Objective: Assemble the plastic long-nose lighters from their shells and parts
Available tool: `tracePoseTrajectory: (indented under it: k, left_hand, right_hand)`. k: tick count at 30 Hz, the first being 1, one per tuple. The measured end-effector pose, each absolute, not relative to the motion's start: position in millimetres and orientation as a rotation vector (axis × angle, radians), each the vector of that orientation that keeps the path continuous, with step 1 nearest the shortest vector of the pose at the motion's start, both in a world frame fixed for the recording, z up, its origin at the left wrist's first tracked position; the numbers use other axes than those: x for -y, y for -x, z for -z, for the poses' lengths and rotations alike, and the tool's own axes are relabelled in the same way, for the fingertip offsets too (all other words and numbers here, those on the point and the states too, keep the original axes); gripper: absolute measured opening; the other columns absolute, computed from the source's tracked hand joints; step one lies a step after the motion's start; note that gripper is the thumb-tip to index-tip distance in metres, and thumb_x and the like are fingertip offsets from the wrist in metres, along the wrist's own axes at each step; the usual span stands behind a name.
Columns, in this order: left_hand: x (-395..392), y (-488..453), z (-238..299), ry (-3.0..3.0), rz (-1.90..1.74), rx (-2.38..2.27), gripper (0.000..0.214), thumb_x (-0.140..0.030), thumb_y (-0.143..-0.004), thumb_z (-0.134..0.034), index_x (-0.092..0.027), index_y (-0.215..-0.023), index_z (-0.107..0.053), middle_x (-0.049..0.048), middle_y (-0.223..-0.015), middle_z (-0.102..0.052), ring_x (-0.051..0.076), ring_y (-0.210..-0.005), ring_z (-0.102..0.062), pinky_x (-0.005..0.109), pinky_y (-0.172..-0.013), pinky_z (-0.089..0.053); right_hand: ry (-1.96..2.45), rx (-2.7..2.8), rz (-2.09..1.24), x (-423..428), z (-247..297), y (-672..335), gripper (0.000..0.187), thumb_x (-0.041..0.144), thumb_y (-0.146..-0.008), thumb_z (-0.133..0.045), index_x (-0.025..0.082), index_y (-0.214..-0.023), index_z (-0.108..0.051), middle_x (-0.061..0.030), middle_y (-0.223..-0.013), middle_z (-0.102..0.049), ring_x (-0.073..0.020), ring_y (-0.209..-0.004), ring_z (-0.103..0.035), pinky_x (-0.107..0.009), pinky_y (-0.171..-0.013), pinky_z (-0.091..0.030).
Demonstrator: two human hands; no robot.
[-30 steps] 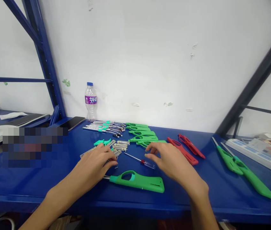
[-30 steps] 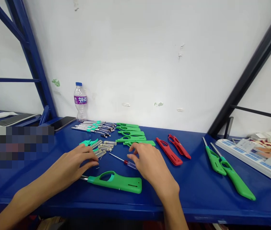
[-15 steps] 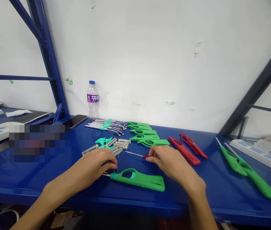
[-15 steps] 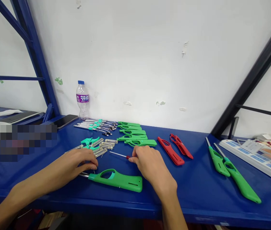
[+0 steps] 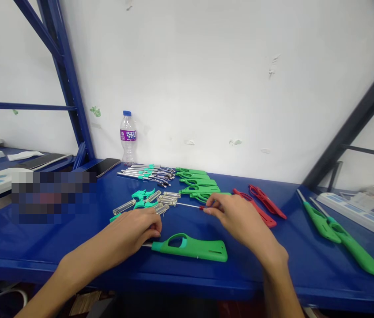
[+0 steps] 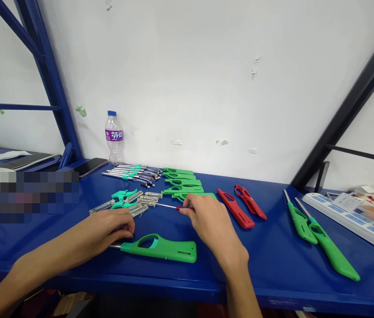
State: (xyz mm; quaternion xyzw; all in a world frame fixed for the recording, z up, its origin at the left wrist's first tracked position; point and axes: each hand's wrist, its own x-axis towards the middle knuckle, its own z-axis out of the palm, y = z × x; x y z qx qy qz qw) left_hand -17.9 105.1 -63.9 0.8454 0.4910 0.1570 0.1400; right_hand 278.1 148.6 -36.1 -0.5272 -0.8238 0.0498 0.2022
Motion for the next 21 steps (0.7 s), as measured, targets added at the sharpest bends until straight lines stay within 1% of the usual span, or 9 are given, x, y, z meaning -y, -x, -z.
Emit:
tracePoseTrajectory:
  k: [2,4,7,9,12,15,18,21]
  left_hand:
    - [-105,19,69,-2.47,-0.464,-1.427,0.025,-0.024,-0.106,-0.049,-0.024,-0.086,-0.063,-0.0004,-0.091,-0.07,0.018,-0.079,-0.064,0.029,-0.069,-0.039]
    - [-103,20,71,-2.496,-0.493,-1.441,0.026,-0.026,-0.108,-0.044,-0.024,-0.088,-0.061,0.0005,-0.093,-0.068,0.019,-0.078,-0.063,0.03,-0.068,-0.037]
    - [-99,17,67,-2.51,-0.551,-1.479,0.026,-0.029,-0.111,-0.038,-0.025,-0.094,-0.057,0.0009,-0.094,-0.066,0.02,-0.078,-0.061,0.032,-0.068,-0.035]
    - [-97,11,63,-2.505,-0.595,-1.514,0.024,-0.03,-0.112,-0.036,-0.025,-0.097,-0.055,0.0008,-0.094,-0.066,0.021,-0.078,-0.06,0.033,-0.068,-0.035]
    - [-92,-3,57,-2.458,-0.692,-1.535,0.019,-0.03,-0.111,-0.038,-0.026,-0.1,-0.053,-0.0003,-0.094,-0.066,0.02,-0.078,-0.059,0.032,-0.069,-0.036]
    - [-86,-17,53,-2.414,-0.803,-1.443,0.017,-0.028,-0.11,-0.041,-0.026,-0.1,-0.054,-0.0017,-0.093,-0.066,0.019,-0.079,-0.06,0.031,-0.07,-0.039]
    - [-80,-25,52,-2.406,-0.873,-1.357,0.016,-0.024,-0.109,-0.044,-0.026,-0.099,-0.056,-0.0025,-0.094,-0.066,0.017,-0.08,-0.059,0.03,-0.072,-0.041]
    - [-75,-28,52,-2.37,-0.907,-1.316,0.014,-0.023,-0.107,-0.048,-0.026,-0.099,-0.058,-0.0038,-0.091,-0.066,0.015,-0.077,-0.058,0.029,-0.07,-0.042]
  right_hand:
    - [1.439,2.241,-0.132,-148,30,-279,0.013,0.029,-0.103,-0.064,0.025,-0.102,-0.076,-0.0021,-0.094,-0.082,-0.024,-0.089,-0.077,-0.033,-0.074,-0.05]
    - [1.372,2.128,-0.155,-145,23,-280,0.015,0.034,-0.103,-0.063,0.026,-0.103,-0.076,-0.0012,-0.094,-0.082,-0.0225,-0.085,-0.077,-0.032,-0.073,-0.053]
    - [1.189,1.882,-0.223,-136,13,-282,0.016,0.041,-0.099,-0.07,0.026,-0.103,-0.076,-0.001,-0.092,-0.082,-0.0206,-0.078,-0.077,-0.03,-0.068,-0.056]
    - [1.076,1.749,-0.239,-129,9,-283,0.018,0.042,-0.096,-0.075,0.025,-0.105,-0.077,-0.0016,-0.091,-0.081,-0.0201,-0.078,-0.077,-0.028,-0.064,-0.057]
    - [0.959,1.626,-0.249,-120,6,-282,0.02,0.04,-0.096,-0.078,0.026,-0.11,-0.078,-0.001,-0.089,-0.08,-0.0184,-0.079,-0.076,-0.026,-0.065,-0.06]
    - [0.855,1.562,-0.264,-113,6,-276,0.02,0.036,-0.097,-0.077,0.029,-0.116,-0.078,-0.0002,-0.091,-0.079,-0.0167,-0.079,-0.076,-0.026,-0.068,-0.063]
    - [0.753,1.564,-0.266,-106,6,-269,0.018,0.031,-0.098,-0.077,0.03,-0.116,-0.078,0.0,-0.097,-0.079,-0.0169,-0.082,-0.077,-0.027,-0.071,-0.065]
    - [0.682,1.587,-0.277,-101,6,-264,0.018,0.026,-0.097,-0.077,0.03,-0.115,-0.078,0.0008,-0.098,-0.079,-0.0157,-0.078,-0.075,-0.028,-0.072,-0.065]
